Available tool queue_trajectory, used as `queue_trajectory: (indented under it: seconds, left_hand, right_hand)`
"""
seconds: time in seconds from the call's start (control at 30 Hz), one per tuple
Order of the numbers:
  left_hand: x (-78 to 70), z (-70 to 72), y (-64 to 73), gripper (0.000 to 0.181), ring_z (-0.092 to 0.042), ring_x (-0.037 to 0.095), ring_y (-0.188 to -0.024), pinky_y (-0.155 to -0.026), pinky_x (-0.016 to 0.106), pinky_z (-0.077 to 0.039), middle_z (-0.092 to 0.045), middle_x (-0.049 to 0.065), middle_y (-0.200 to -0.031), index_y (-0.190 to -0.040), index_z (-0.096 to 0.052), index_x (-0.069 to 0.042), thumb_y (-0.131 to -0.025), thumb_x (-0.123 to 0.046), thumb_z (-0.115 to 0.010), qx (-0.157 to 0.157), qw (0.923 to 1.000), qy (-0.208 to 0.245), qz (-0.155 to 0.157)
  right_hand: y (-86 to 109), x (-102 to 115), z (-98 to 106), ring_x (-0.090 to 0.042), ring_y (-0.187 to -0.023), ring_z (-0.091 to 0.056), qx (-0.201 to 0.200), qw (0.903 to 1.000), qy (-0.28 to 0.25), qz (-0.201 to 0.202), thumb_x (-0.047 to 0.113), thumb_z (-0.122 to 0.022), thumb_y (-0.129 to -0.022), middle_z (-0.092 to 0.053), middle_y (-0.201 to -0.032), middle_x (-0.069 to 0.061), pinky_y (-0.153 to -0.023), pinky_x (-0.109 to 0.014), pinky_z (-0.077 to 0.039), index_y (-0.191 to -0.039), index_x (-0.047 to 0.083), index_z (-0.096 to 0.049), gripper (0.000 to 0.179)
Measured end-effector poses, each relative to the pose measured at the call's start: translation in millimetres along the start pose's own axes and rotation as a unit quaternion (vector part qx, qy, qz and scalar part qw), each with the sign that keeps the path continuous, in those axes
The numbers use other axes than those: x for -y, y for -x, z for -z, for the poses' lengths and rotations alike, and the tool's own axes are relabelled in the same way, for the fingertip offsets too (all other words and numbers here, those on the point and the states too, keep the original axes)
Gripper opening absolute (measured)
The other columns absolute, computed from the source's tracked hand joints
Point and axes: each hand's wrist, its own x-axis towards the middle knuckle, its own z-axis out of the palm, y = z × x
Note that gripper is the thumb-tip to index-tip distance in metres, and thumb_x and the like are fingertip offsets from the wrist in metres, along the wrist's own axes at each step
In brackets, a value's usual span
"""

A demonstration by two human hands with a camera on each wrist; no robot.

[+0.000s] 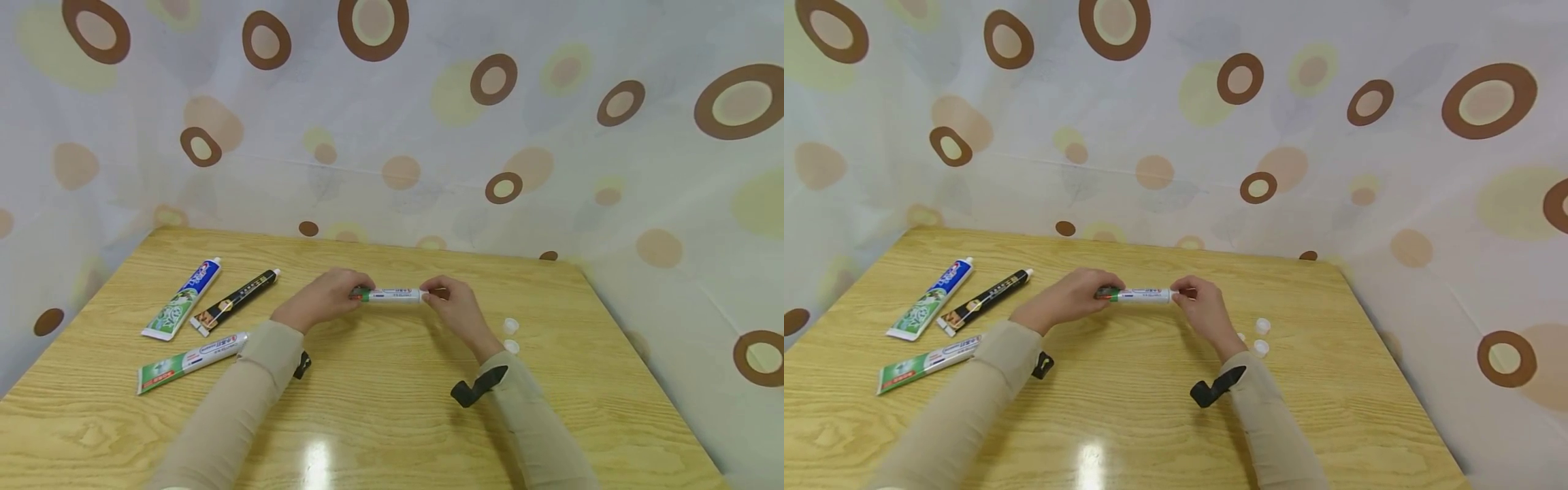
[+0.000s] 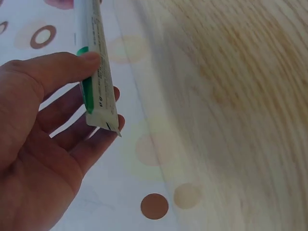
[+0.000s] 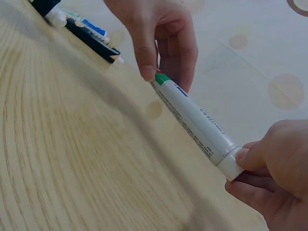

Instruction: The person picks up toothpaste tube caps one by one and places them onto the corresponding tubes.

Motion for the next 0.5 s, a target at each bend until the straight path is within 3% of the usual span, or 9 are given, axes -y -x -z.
queue_trajectory:
  seconds: [0.5]
  left_hand:
    - [3.5, -14.0, -9.6, 0.027, -0.064, 0.022, -0.105, -0.092, 0.036, -0.053, -0.070, 0.011, -0.117, -0.117, -0.070, -0.004, -0.091, 0.003, -0.066, 0.007, 0.9980, 0.028, 0.056]
  right_hand:
    - [-5.0, -4.7, -12.4, -0.035, -0.119, -0.063, 0.014, 0.9985, 0.039, -0.035, 0.001, -0.059, -0.096, -0.065, -0.124, -0.021, -0.095, -0.043, -0.054, -0.114, -0.002, -0.067, 0.020]
